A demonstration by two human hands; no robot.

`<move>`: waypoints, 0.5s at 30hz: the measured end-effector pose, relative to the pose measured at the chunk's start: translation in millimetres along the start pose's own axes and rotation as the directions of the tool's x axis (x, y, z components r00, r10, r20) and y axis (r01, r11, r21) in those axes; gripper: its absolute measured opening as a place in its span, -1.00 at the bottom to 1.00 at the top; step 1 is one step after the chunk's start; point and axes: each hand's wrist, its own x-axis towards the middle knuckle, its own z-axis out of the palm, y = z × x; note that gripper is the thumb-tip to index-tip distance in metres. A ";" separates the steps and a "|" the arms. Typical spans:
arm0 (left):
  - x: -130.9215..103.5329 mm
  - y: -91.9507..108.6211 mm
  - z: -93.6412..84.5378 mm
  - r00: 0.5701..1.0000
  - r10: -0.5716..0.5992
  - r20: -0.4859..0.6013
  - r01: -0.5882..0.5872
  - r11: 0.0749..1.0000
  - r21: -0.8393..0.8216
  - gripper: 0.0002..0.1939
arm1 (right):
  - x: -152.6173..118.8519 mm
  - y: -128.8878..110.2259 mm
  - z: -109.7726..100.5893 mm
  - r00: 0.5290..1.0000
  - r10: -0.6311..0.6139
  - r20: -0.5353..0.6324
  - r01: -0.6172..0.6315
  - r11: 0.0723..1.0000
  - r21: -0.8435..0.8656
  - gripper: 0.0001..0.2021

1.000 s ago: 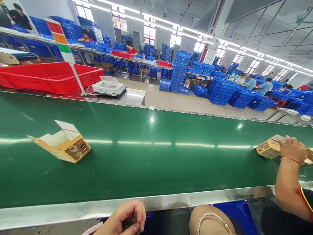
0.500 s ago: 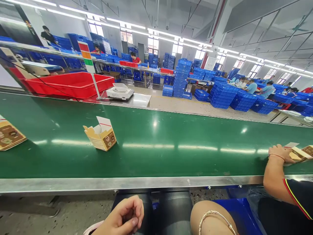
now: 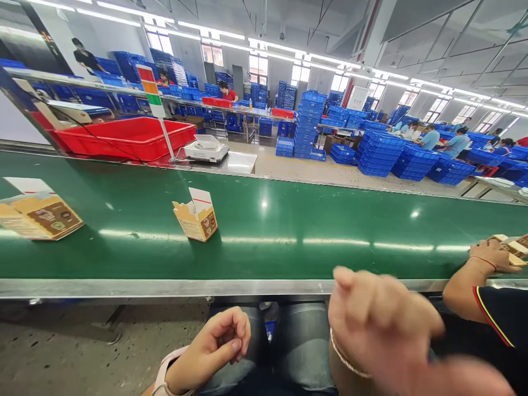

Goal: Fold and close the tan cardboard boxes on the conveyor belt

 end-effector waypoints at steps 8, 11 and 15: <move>7.4 22.3 8.2 0.999 0.045 -0.017 -0.046 0.998 -0.048 -0.71 | 39.9 22.0 -4.7 0.979 0.199 -0.039 -0.174 0.923 0.343 -0.40; 10.8 17.3 7.6 0.995 0.095 -0.014 -0.096 0.994 -0.056 -0.74 | 35.5 24.7 -4.9 0.974 0.223 -0.038 -0.195 0.914 0.357 -0.40; 26.7 47.1 25.4 0.959 0.277 0.054 -0.278 0.961 0.007 -0.79 | 28.9 40.7 -0.9 0.952 0.306 -0.005 -0.290 0.907 0.304 -0.48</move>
